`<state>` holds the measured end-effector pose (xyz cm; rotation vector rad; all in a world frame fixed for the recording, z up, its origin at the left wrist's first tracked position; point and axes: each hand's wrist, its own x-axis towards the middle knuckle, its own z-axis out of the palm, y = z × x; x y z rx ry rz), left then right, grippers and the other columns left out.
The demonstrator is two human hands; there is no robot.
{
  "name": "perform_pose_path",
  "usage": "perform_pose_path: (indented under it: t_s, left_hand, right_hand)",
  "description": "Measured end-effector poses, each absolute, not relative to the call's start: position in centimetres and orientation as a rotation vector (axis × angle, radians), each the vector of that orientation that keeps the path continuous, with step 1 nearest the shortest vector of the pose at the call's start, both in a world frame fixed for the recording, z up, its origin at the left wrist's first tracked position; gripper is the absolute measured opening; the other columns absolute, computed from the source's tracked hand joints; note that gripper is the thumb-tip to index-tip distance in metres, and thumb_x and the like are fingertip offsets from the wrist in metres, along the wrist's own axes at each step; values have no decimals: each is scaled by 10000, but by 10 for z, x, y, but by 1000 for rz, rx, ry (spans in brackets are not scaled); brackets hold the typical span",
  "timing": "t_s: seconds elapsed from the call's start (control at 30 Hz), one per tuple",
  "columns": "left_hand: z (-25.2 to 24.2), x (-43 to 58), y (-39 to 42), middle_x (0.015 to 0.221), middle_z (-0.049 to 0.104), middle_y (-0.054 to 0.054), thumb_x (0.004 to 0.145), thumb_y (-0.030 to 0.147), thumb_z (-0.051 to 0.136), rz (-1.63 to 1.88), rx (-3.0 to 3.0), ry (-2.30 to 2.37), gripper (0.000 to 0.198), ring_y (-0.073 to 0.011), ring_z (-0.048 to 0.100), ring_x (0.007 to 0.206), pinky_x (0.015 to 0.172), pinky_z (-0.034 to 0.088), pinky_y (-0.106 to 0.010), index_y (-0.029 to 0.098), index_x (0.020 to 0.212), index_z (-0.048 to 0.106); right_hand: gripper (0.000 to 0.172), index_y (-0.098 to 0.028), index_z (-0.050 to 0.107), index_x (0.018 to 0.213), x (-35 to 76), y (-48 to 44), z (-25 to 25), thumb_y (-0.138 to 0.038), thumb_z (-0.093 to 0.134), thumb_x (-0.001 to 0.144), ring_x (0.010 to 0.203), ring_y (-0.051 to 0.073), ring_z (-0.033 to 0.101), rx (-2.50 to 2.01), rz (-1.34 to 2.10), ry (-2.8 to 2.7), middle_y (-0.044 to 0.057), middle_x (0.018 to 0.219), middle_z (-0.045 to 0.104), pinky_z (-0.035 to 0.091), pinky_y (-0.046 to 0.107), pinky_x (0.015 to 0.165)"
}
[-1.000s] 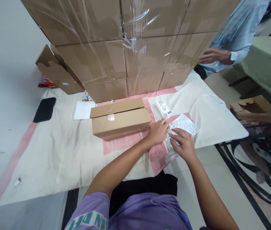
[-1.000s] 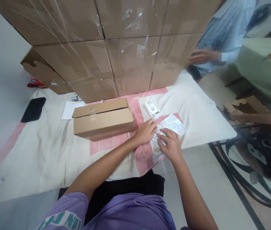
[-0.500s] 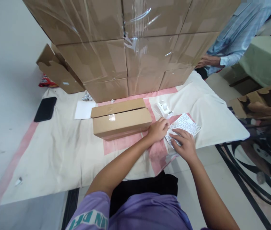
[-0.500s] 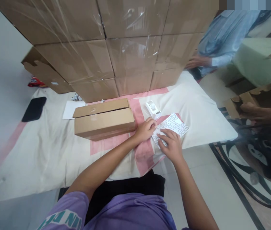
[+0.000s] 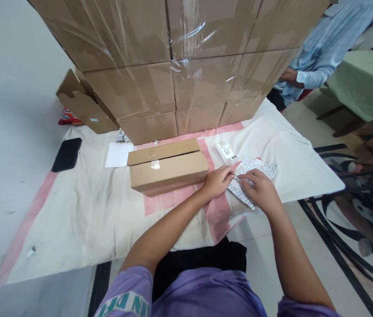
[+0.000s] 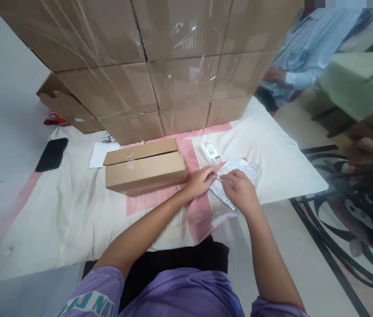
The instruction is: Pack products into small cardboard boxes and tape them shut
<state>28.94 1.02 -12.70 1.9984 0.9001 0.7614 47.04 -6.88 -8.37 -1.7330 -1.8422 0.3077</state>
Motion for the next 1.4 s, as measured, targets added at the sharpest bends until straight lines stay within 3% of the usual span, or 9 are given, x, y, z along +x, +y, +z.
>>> perform_pose_path:
  t_s: [0.1,0.2,0.3,0.47,0.67,0.87,1.07,1.27,1.4]
  left_hand:
    - [-129,290,11,1122,726,2,985,229,539,779,2003,888,130,-175,682,1061,932,508,-281,243,1052,650]
    - [-131,290,11,1110,727,5,975,212,546,781,2013,868,128,-171,685,1049,919,507,-277,239,1041,652]
    - [-131,290,11,1099,726,3,974,211,547,773,2024,864,129,-172,687,1042,919,508,-279,240,1040,654]
    - [-128,289,10,1122,722,-4,988,217,532,752,2059,881,152,-180,682,1069,931,511,-286,248,1072,656]
    - [-127,289,8,1153,722,-13,998,218,516,707,2127,888,162,-186,678,1089,941,508,-295,241,1077,655]
    - [-126,289,8,1159,725,-22,991,233,521,646,2188,889,157,-209,676,1080,946,511,-324,246,1053,665]
    - [-126,288,8,1156,724,-35,970,222,535,600,2238,887,169,-223,665,1099,970,507,-341,247,1059,676]
    - [-123,287,7,1139,724,-37,981,246,524,586,2256,889,164,-227,665,1084,951,514,-350,247,1047,674]
    - [-121,286,7,1128,729,-34,972,230,526,582,2255,877,152,-225,663,1095,956,511,-350,242,1036,664]
  right_hand:
    - [136,-219,693,878,470,-61,-87,-330,615,876,828,254,666,-1824,337,-1796,65,882,712,512,407,767]
    - [127,-227,621,810,476,-64,-94,-345,643,849,719,224,614,-1841,325,-1724,39,796,671,483,381,696]
    - [110,-225,657,900,479,-70,-99,-330,635,880,766,227,616,-1736,283,-1757,46,842,661,493,380,716]
    - [253,-224,701,1162,468,-67,-100,-309,627,935,947,262,652,-1569,289,-1918,74,967,673,528,426,864]
    - [112,-223,699,887,470,-73,-100,-288,620,933,921,279,646,-1594,256,-1942,76,899,686,519,450,846]
    - [223,-238,687,781,484,-87,-101,-350,605,955,841,247,641,-1625,416,-1846,67,857,676,512,408,763]
    - [95,-241,600,820,487,-77,-103,-327,639,823,796,245,606,-1784,297,-1699,40,782,636,499,387,747]
    - [263,-223,693,1107,510,-86,-105,-364,550,937,731,225,634,-1908,381,-1508,62,917,776,480,357,667]
    - [250,-226,748,1048,529,-99,-109,-363,566,945,870,260,667,-1864,243,-1583,85,1001,766,532,425,800]
